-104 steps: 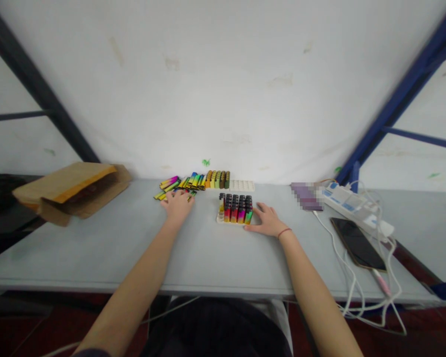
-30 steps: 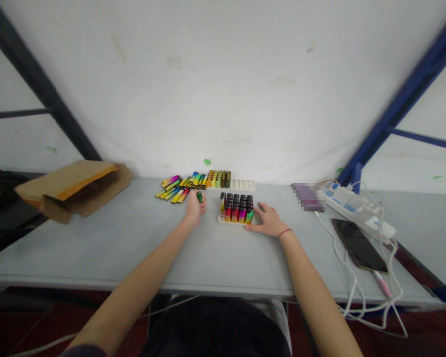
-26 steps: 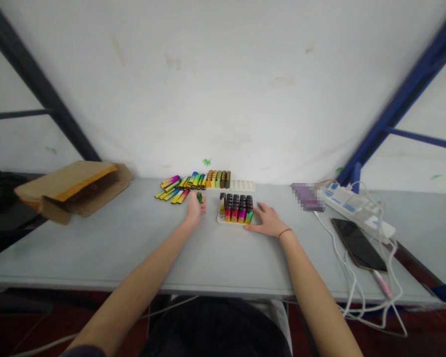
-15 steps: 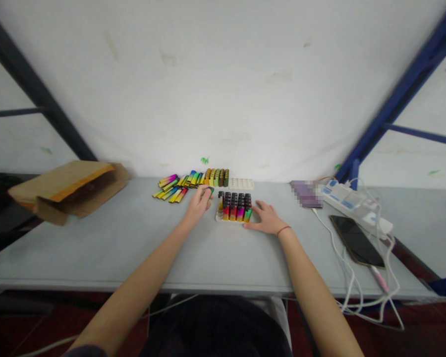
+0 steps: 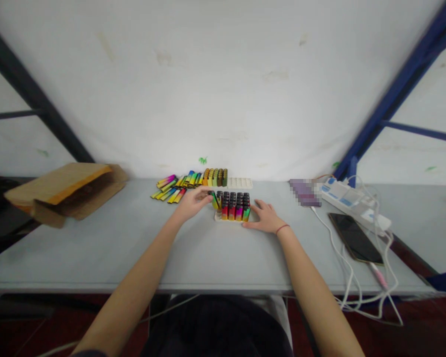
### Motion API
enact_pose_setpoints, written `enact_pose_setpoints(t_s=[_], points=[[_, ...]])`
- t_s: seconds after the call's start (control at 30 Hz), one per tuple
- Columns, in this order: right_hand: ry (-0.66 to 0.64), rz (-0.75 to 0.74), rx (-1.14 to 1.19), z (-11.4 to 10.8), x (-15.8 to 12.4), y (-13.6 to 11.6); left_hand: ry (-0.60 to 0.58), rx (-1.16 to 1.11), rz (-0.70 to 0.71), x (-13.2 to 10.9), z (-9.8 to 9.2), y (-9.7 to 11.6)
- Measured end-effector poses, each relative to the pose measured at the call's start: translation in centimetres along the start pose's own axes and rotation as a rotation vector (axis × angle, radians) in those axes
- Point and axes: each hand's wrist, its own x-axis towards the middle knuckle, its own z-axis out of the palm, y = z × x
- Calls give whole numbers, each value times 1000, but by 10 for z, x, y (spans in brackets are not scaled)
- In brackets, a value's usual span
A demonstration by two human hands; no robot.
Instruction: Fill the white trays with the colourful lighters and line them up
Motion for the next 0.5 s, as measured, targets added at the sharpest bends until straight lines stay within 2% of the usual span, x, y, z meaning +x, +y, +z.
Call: enact_pose_setpoints(t_s=[0.37,0.5], points=[[-15,5,-17,-1,0,0,-122,161,32,-2,4,-7],[-14,-1,-17,-1,1,0,-122,159,25,-3,5,-9]])
